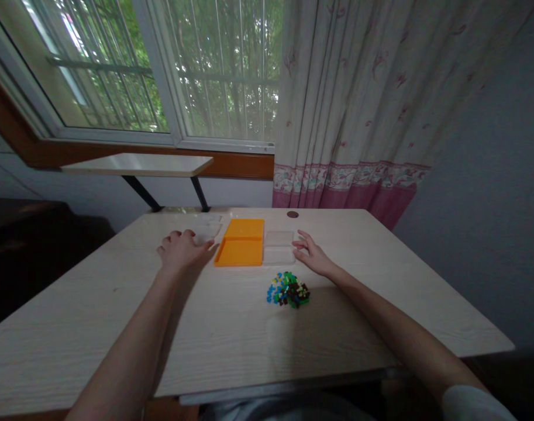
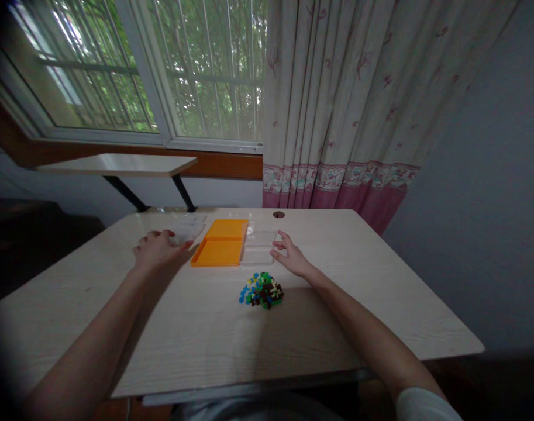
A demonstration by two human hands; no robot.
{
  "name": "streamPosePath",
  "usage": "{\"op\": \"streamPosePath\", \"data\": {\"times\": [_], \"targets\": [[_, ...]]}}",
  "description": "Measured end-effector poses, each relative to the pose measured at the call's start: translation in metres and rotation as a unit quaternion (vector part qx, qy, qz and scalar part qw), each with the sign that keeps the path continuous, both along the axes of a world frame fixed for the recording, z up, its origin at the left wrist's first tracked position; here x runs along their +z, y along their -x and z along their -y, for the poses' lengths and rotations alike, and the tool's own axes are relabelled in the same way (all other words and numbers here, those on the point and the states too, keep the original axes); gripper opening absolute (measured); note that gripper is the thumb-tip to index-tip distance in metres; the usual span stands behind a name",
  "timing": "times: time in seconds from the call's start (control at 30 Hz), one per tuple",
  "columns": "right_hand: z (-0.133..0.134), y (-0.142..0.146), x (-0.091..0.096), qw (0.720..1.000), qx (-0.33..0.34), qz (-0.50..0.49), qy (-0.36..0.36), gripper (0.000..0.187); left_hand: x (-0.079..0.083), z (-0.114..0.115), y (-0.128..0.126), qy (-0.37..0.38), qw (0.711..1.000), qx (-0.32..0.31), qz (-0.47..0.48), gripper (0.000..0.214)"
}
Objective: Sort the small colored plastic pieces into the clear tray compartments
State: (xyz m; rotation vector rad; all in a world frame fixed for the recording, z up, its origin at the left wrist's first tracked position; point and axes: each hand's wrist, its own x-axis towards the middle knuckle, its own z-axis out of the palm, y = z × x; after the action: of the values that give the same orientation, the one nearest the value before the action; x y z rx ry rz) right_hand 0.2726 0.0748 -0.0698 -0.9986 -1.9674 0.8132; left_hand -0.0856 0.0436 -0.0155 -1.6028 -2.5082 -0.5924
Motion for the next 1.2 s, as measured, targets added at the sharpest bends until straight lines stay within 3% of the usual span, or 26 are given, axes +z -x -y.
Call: {"op": "streamPosePath", "data": {"times": [0.17,0.27,0.37,0.47,0.53,0.63,0.77,0.9,0.97,1.07,1.2], "targets": [[-0.003,0.0,-0.002,1.0,-0.002,-0.024,0.002,0.061,-0.007,-0.002,0.011,0.011,0.997,0.028,0.072,0.077],[-0.006,0.0,-0.002,0.999,-0.013,-0.032,-0.005,0.059,0.002,-0.005,0.015,-0.068,0.989,0.046,0.12,0.076],[-0.005,0.002,0.004,0.997,-0.06,-0.036,-0.039,0.056,0.015,-0.007,0.007,-0.164,0.964,0.008,0.21,0.07],[0.006,0.007,0.017,0.992,-0.062,-0.014,-0.11,0.049,0.022,-0.004,-0.023,-0.173,0.896,-0.12,0.392,0.056],[0.019,0.014,0.027,0.987,-0.027,0.017,-0.157,0.047,0.021,0.002,-0.054,-0.115,0.812,-0.252,0.513,0.049],[0.044,0.028,0.038,0.977,0.013,0.049,-0.206,0.064,0.011,0.018,-0.1,-0.047,0.746,-0.363,0.557,0.045],[0.071,0.045,0.04,0.967,-0.013,0.064,-0.245,0.086,-0.005,0.04,-0.139,-0.041,0.739,-0.426,0.52,0.05],[0.082,0.05,0.043,0.954,-0.039,0.047,-0.293,0.074,-0.011,0.053,-0.147,-0.061,0.773,-0.455,0.438,0.057],[0.081,0.048,0.045,0.958,-0.052,0.018,-0.282,0.07,-0.009,0.052,-0.145,-0.072,0.775,-0.467,0.419,0.057],[0.074,0.044,0.046,0.975,-0.08,-0.057,-0.197,0.068,-0.009,0.047,-0.14,-0.064,0.756,-0.453,0.469,0.061],[0.065,0.042,0.042,0.983,-0.043,-0.161,-0.082,0.054,-0.013,0.04,-0.141,-0.018,0.69,-0.417,0.592,0.073]]}}
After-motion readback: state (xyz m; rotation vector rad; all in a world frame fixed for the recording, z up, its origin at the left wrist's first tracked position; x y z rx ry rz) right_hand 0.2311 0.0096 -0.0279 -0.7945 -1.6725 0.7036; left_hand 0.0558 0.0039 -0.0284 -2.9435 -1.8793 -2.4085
